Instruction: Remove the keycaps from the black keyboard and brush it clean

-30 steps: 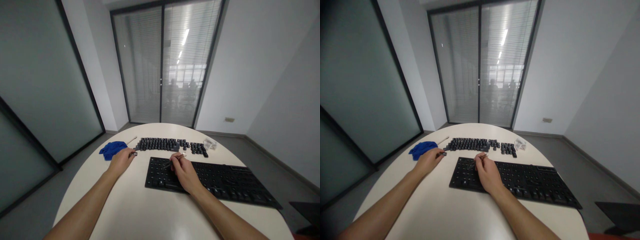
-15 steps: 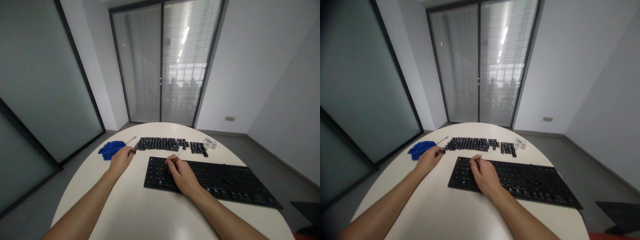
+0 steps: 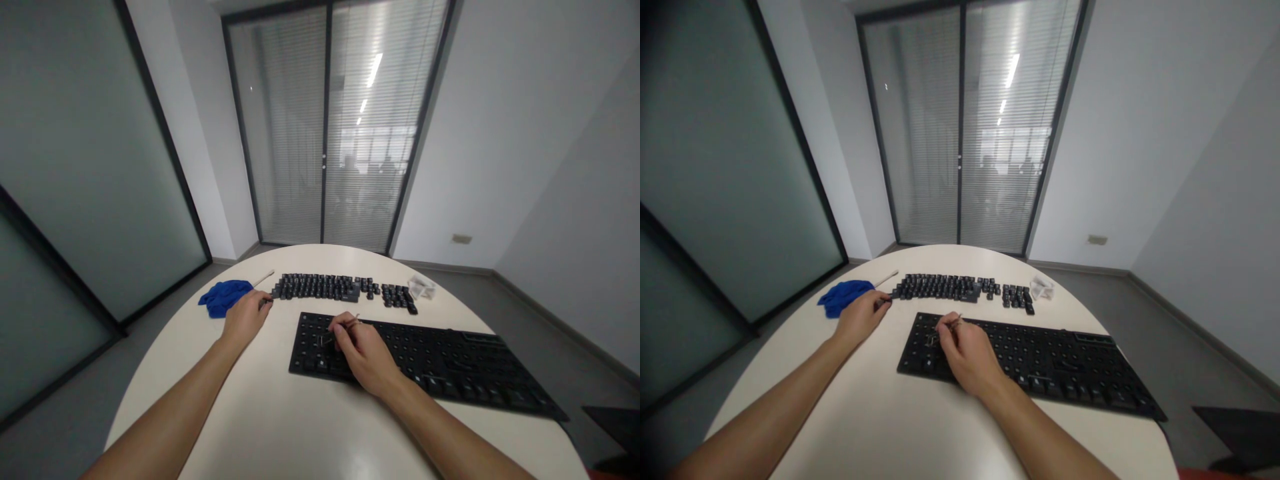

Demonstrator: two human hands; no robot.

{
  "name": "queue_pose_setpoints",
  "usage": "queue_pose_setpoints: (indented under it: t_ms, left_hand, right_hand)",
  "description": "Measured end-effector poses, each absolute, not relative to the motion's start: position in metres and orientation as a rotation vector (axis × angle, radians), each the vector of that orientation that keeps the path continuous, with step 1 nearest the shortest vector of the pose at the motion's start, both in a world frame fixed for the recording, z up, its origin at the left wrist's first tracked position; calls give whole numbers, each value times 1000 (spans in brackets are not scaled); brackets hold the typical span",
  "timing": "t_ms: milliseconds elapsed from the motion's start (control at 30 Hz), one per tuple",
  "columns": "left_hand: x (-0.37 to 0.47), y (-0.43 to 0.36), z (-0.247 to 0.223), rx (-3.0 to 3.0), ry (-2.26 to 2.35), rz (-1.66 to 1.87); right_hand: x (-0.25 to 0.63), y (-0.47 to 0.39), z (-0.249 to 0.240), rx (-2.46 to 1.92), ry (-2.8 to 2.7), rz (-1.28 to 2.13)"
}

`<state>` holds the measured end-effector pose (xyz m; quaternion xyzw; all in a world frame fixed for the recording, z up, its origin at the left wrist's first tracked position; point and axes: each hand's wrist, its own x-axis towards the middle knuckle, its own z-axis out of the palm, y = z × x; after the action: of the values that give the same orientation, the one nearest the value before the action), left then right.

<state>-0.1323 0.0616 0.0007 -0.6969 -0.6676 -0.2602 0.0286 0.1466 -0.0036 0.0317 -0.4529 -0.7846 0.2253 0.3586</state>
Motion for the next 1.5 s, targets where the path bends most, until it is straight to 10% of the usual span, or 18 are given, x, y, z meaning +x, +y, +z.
queue_pose_setpoints:
  t_ms: [1500]
  left_hand:
    - [-101,18,25,-3335,-1310,-762]
  right_hand:
    - [131,-12,38,-1020,-2266,693]
